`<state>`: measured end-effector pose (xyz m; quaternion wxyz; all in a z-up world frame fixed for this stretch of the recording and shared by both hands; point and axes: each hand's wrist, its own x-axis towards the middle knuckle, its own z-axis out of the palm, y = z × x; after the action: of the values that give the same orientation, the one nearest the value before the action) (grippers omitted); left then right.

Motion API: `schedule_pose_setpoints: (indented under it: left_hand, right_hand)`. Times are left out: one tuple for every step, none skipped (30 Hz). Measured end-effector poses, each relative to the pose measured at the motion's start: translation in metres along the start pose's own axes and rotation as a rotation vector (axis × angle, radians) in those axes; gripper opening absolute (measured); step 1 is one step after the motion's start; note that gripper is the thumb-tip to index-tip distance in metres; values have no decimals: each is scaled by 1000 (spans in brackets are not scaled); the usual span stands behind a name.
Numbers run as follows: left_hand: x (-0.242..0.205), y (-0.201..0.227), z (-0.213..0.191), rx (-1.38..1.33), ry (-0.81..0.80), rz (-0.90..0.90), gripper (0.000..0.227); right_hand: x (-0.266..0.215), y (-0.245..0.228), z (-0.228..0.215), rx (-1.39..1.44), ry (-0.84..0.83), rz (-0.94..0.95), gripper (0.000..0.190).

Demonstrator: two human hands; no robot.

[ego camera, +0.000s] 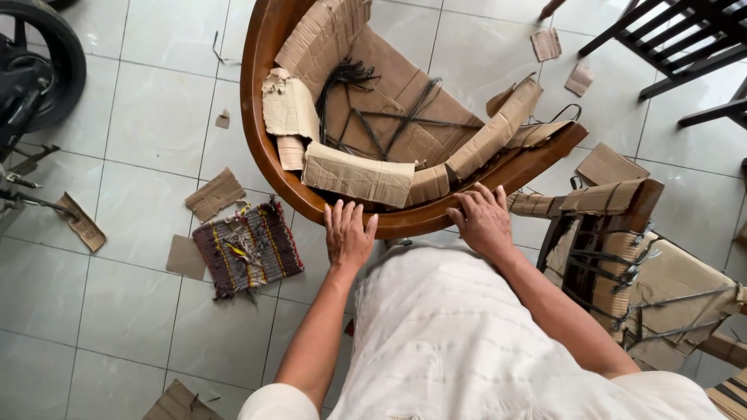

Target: Wrapping a wooden chair frame with protective cardboard and securing it with plastic ties using a small hook tool.

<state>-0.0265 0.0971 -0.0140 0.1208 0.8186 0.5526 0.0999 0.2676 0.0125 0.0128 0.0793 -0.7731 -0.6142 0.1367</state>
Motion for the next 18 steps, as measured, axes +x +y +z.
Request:
schedule_pose_setpoints:
  left_hand:
    - [6,-3,2,-1,0,-2,58]
    - [12,-5,3,7,0,-37,56]
    - [19,-5,6,12,0,-73,58]
    - [29,0,-3,8,2,-77,58]
    - [38,4,-12,-15,-19,-160,63]
    - [46,9,-21,-37,-39,-244,72]
    - [54,7,-19,-38,-44,-251,72]
    - [62,6,-16,-109,-26,-347,78]
    - [71,5,-15,-178,-3,-441,84]
    - [79,-4,-9,-178,-4,-447,84]
    - [89,-14,-3,-240,27,-547,88]
    - [99,-21,3,-301,59,-647,93]
    - [100,-37,19,-297,50,-628,93]
    - [101,-52,35,-426,64,-720,96]
    - [99,-68,51,-551,75,-817,99]
    - [103,-62,42,-542,62,-804,99]
    - [107,-56,32,-611,55,-871,99]
    - [111,-51,23,-679,48,-938,100]
  right_hand:
    - [2,1,2,-1,-1,-1,43]
    - [3,1,3,-2,-41,21,45]
    - [5,5,3,-7,-81,43,46]
    - [12,13,6,-11,-82,40,46]
    - [18,20,10,0,-70,28,48]
    - [24,28,14,12,-58,17,52]
    - [33,26,0,10,-66,14,52]
    - [42,25,-15,228,-35,79,53]
    - [53,24,-30,445,0,144,56]
    - [70,32,-30,444,-5,141,56]
    - [84,40,-29,599,13,322,60]
    - [98,49,-29,752,33,504,65]
    - [110,62,-25,760,45,521,65]
    - [122,76,-21,873,93,593,70]
    - [131,90,-15,986,137,665,75]
    - [137,92,-19,994,145,683,75]
    - [144,94,-23,929,150,712,78]
    - [151,97,-27,865,153,741,80]
